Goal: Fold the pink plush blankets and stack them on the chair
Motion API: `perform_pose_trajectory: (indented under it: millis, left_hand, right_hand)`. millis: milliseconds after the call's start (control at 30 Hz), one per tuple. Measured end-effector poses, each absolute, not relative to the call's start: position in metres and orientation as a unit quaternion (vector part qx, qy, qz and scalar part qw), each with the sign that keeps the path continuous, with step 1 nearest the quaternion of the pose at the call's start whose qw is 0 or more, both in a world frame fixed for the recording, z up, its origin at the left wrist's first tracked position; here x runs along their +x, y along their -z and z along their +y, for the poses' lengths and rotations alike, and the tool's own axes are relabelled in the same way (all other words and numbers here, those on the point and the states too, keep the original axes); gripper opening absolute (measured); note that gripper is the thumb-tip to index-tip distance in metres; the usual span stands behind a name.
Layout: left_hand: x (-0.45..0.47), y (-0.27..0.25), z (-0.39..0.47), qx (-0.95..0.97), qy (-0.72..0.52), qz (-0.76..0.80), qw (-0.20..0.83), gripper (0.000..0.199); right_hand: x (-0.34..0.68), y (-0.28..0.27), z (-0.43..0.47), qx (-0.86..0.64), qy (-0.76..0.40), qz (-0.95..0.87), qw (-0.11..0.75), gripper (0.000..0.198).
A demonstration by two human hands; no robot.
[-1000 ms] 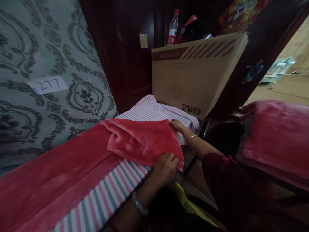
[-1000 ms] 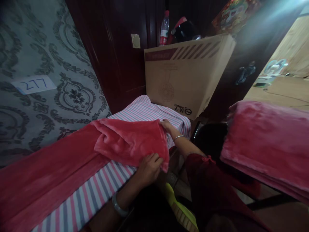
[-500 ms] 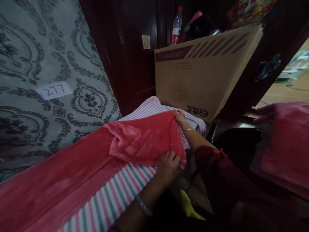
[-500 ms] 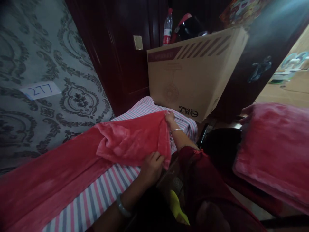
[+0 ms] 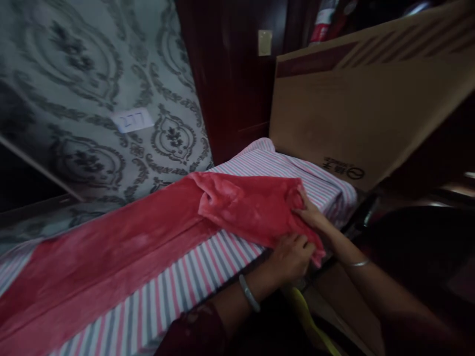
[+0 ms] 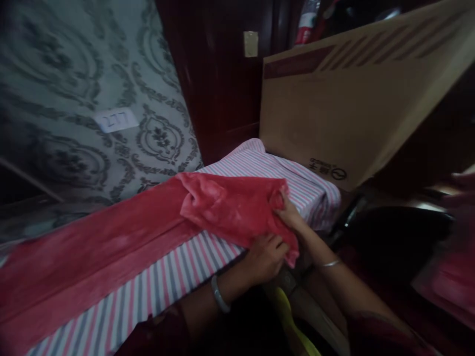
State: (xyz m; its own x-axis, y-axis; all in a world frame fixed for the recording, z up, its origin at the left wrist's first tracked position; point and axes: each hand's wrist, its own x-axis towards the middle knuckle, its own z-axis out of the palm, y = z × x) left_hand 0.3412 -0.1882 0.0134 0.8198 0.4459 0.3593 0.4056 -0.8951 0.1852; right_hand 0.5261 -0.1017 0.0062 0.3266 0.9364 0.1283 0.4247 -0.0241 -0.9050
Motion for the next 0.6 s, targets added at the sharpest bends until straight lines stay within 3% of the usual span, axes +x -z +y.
perform_pose_trajectory:
  millis: [167, 300, 467, 600]
  left_hand:
    - [0.293, -0.028, -0.188, 0.922, -0.287, 0.257, 0.027, 0.052]
    - [0.19, -0.033, -0.176, 0.858, -0.341, 0.38, -0.056, 0.044]
    - [0.047, -0.027, -0.166, 0.75, -0.221, 0.616, -0.097, 0.043]
    - [-0.009, -0.022, -0.169, 0.735, -0.138, 0.659, -0.081, 0.042]
  right_hand:
    - [0.532, -0.093, -0.069, -0.68, -0.149, -0.533, 0.481, 0.075]
    - [0.54, -0.177, -0.035, -0.664, -0.058, -0.558, 0.495, 0.075]
    - [0.564, -0.246, 0.002, -0.636, 0.005, -0.545, 0.546, 0.072]
    - [0.588, -0.277, 0.028, -0.612, 0.002, -0.522, 0.594, 0.065]
